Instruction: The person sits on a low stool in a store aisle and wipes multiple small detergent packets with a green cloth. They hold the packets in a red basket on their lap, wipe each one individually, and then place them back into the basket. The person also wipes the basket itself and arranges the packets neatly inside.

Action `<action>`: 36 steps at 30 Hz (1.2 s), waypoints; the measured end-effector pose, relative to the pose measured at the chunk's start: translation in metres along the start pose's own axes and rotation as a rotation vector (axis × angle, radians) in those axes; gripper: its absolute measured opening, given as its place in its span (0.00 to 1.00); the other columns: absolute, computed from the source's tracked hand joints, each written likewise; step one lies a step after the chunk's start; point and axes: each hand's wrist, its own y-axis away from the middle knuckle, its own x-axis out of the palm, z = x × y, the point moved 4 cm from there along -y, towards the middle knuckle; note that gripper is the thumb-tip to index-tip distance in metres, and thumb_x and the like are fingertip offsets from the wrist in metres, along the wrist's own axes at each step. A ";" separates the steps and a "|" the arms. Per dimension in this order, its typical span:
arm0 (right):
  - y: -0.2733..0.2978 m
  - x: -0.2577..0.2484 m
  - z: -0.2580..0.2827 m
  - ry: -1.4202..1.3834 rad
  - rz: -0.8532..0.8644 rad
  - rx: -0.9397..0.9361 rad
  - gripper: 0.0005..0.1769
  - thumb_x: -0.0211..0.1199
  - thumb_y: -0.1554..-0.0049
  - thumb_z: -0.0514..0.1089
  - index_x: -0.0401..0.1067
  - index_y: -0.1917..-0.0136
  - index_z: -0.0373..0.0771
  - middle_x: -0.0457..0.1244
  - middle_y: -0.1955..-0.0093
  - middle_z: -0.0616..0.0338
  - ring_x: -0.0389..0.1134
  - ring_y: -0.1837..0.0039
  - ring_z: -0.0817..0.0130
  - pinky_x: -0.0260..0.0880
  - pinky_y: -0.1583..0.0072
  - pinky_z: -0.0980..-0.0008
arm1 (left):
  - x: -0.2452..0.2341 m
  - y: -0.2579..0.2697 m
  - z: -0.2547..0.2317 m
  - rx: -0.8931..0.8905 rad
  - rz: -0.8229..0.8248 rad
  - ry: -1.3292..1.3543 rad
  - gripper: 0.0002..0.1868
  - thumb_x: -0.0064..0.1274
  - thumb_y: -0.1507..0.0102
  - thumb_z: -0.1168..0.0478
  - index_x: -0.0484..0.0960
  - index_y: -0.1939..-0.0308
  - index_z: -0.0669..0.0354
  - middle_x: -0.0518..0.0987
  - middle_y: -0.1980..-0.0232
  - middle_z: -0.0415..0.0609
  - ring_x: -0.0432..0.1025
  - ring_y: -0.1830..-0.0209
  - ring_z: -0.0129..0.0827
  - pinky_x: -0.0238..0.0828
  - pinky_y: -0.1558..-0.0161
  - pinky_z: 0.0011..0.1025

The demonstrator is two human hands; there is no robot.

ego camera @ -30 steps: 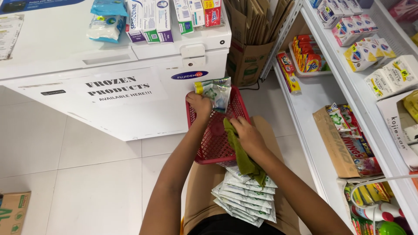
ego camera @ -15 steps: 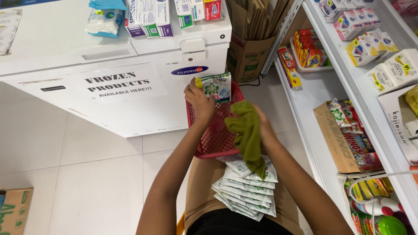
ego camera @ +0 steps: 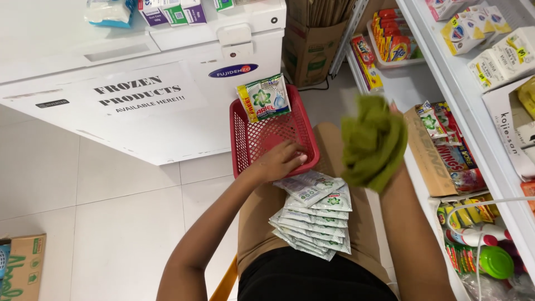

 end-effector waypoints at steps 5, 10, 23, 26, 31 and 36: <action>0.043 0.022 0.061 0.377 0.211 0.237 0.20 0.63 0.46 0.60 0.80 0.45 0.50 0.72 0.43 0.60 0.70 0.37 0.61 0.67 0.34 0.59 | 0.030 0.005 0.003 -0.092 0.113 0.026 0.27 0.41 0.29 0.38 0.74 0.41 0.56 0.77 0.43 0.64 0.70 0.37 0.61 0.64 0.35 0.54; 0.073 0.069 0.053 1.117 0.523 0.366 0.44 0.61 0.47 0.67 0.49 0.20 0.71 0.55 0.22 0.58 0.64 0.29 0.43 0.66 0.32 0.48 | 0.053 -0.008 0.011 -0.080 0.173 -0.090 0.24 0.40 0.28 0.43 0.74 0.43 0.60 0.79 0.48 0.67 0.73 0.41 0.63 0.67 0.38 0.54; 0.091 0.066 0.110 1.220 0.108 -0.236 0.08 0.59 0.43 0.53 0.76 0.50 0.61 0.64 0.41 0.69 0.74 0.56 0.44 0.76 0.55 0.49 | 0.042 0.005 0.002 -0.280 0.237 0.743 0.35 0.34 0.29 0.33 0.78 0.36 0.55 0.75 0.36 0.59 0.66 0.30 0.48 0.57 0.27 0.42; 0.097 0.052 0.149 1.152 0.051 -0.166 0.08 0.60 0.42 0.56 0.75 0.49 0.62 0.62 0.42 0.70 0.74 0.50 0.47 0.76 0.51 0.50 | 0.054 0.010 -0.005 -0.339 0.299 1.019 0.47 0.27 0.31 0.25 0.74 0.34 0.62 0.70 0.33 0.61 0.62 0.29 0.48 0.53 0.26 0.43; 0.075 0.059 0.167 1.160 -0.034 -0.119 0.14 0.56 0.40 0.65 0.73 0.52 0.59 0.58 0.39 0.72 0.73 0.45 0.52 0.76 0.48 0.53 | 0.063 0.005 -0.006 -0.381 0.173 1.262 0.48 0.25 0.34 0.19 0.74 0.37 0.56 0.71 0.38 0.59 0.65 0.35 0.49 0.59 0.33 0.44; 0.024 0.073 0.148 1.180 -0.282 -0.148 0.10 0.61 0.41 0.62 0.76 0.56 0.59 0.58 0.45 0.68 0.74 0.56 0.46 0.76 0.51 0.50 | 0.046 -0.002 -0.019 -0.150 -0.076 1.573 0.69 0.32 0.52 0.08 0.62 0.24 0.57 0.69 0.28 0.61 0.67 0.31 0.54 0.61 0.30 0.54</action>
